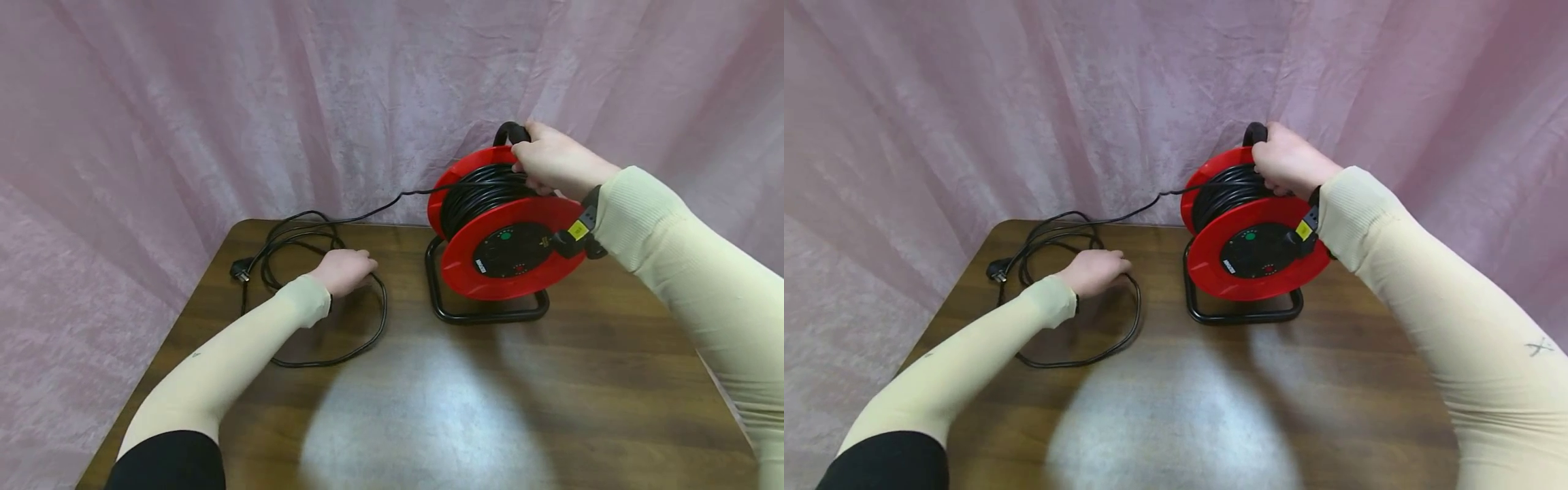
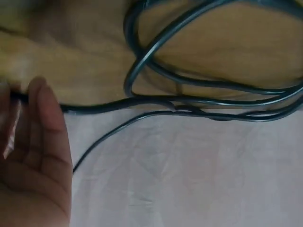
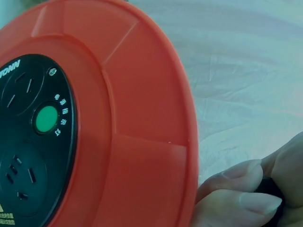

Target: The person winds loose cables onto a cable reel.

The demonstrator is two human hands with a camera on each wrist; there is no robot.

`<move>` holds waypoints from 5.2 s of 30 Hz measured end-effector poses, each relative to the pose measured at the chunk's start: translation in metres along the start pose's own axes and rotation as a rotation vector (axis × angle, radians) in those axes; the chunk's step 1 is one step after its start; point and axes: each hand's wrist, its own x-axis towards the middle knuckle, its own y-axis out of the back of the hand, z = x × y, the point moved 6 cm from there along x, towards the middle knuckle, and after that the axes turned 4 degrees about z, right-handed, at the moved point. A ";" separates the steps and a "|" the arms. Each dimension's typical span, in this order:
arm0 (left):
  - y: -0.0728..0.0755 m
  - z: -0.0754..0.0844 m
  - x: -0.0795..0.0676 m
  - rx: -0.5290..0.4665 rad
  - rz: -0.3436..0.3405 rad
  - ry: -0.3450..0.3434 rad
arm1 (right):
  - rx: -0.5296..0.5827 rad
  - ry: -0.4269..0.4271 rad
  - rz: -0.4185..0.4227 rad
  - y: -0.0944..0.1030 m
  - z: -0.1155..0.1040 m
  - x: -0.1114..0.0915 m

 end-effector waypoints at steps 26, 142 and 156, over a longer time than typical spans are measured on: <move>0.010 -0.040 0.057 -0.439 -0.093 0.432 | -0.102 0.106 0.036 0.017 0.003 -0.042; 0.075 -0.067 -0.061 -0.276 0.211 0.100 | -0.587 0.078 0.246 -0.119 0.202 -0.074; 0.069 -0.067 -0.055 -0.255 0.246 0.099 | -0.559 0.125 0.292 -0.142 0.200 -0.067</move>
